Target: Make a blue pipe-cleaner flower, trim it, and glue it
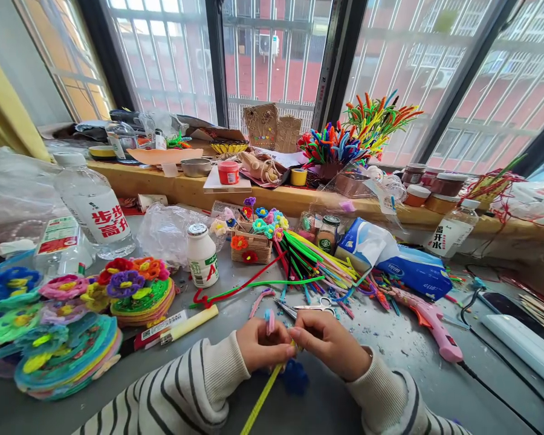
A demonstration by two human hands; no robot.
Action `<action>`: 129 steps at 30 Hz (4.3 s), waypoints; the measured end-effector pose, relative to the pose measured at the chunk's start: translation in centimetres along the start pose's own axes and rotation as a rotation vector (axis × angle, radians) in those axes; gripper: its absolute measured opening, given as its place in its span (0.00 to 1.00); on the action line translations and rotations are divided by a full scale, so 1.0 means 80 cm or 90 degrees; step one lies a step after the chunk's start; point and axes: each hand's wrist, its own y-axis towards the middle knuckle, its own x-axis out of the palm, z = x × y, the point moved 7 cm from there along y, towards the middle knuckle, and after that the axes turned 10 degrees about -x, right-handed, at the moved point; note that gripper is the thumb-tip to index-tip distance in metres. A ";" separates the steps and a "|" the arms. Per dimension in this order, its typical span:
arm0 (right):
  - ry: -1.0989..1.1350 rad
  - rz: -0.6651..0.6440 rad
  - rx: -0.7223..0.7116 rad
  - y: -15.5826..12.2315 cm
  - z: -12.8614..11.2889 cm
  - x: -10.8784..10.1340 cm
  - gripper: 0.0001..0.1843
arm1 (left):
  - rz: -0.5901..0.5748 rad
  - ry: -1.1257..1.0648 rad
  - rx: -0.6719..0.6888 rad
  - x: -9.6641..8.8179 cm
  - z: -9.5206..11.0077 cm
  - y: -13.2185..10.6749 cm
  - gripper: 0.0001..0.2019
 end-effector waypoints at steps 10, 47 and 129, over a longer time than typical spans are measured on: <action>0.064 0.279 0.084 -0.007 0.006 -0.010 0.14 | 0.196 0.131 0.182 0.000 0.033 -0.017 0.09; -0.052 0.046 0.039 0.007 -0.004 -0.015 0.17 | 0.413 0.585 0.462 0.009 0.054 -0.054 0.06; -0.065 0.096 0.023 0.001 0.006 -0.025 0.13 | 0.435 0.603 0.439 -0.013 0.056 -0.041 0.06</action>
